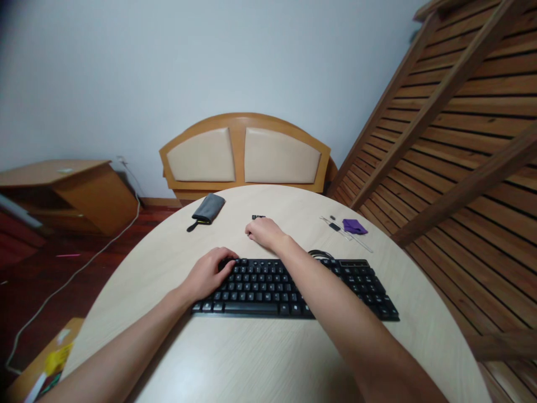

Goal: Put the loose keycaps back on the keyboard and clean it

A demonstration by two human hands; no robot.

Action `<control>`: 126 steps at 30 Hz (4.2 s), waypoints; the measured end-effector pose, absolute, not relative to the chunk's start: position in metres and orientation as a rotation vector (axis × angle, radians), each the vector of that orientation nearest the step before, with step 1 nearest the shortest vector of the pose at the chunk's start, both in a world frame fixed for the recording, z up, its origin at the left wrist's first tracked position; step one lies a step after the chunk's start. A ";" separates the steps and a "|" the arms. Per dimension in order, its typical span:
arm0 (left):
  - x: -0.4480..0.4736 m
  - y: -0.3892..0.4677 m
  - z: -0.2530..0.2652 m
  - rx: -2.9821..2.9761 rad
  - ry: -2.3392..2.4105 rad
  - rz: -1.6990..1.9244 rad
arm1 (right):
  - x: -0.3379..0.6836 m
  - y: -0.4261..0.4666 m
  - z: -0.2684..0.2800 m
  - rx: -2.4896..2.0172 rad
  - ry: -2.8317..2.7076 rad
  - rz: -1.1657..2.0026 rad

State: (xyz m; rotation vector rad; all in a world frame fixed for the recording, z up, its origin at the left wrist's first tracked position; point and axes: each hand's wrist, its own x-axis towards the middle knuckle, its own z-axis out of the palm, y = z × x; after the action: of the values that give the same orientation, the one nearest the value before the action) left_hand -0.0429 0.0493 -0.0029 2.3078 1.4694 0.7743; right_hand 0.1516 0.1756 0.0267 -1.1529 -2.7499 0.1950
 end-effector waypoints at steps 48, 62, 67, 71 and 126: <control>-0.021 0.016 0.003 2.602 1.409 0.585 | 0.188 0.104 0.062 -1.289 -2.754 0.600; -0.022 0.017 0.002 2.609 1.382 0.582 | 0.173 0.085 0.067 -1.403 -2.892 0.150; -0.021 0.017 0.003 2.607 1.388 0.594 | 0.177 0.091 0.065 -1.368 -2.894 0.241; -0.021 0.018 0.002 2.616 1.391 0.566 | 0.177 0.093 0.062 -1.361 -2.895 0.260; -0.022 0.010 0.011 2.584 1.631 0.418 | 0.225 0.114 0.057 -1.462 -2.522 0.892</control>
State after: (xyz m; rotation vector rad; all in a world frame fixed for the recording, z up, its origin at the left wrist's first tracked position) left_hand -0.0225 0.0102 0.0110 2.5836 1.6307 0.4181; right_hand 0.2250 0.1142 0.0568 -1.4624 -2.5218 0.8918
